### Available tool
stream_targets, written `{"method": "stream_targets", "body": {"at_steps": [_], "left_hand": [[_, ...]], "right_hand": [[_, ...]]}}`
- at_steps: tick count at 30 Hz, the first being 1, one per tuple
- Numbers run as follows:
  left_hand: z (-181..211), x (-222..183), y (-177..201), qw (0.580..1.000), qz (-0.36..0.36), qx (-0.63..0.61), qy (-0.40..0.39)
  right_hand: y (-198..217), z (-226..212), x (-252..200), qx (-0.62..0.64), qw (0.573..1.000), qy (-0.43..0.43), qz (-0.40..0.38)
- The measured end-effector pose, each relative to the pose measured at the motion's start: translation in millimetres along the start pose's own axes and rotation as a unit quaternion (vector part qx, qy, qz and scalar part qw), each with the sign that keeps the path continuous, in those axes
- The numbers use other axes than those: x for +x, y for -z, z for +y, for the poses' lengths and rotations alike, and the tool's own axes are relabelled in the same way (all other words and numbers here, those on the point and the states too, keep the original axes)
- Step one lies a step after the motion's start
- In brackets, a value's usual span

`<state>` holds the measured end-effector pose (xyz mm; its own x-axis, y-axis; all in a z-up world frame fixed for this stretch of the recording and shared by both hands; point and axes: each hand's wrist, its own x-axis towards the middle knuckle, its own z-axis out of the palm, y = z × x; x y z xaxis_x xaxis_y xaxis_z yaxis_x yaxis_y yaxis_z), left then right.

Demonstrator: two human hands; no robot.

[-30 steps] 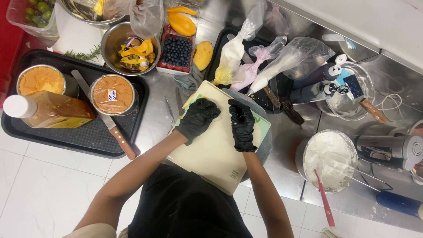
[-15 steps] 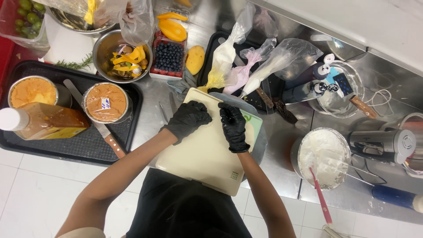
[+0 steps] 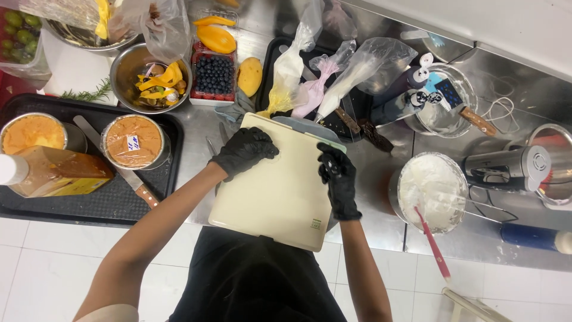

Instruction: The recorder is preparing cakes by mixing ingredients and slicing a sponge cake.

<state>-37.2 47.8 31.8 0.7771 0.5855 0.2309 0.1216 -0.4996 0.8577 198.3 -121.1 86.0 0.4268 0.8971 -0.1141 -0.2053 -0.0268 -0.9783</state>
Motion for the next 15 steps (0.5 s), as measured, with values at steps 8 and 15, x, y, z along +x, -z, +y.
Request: {"method": "stream_targets", "body": {"at_steps": [8,15], "left_hand": [[51.1,13.0,18.9,0.982,0.054,0.059,-0.169],[66.2,15.5,-13.0,0.984,0.134,0.085,-0.085]], "right_hand": [[70.1,10.4,-162.4,-0.270,0.952,0.022,0.145],[53.9,9.2,-184.7,-0.176,0.945,-0.184,0.204]]}}
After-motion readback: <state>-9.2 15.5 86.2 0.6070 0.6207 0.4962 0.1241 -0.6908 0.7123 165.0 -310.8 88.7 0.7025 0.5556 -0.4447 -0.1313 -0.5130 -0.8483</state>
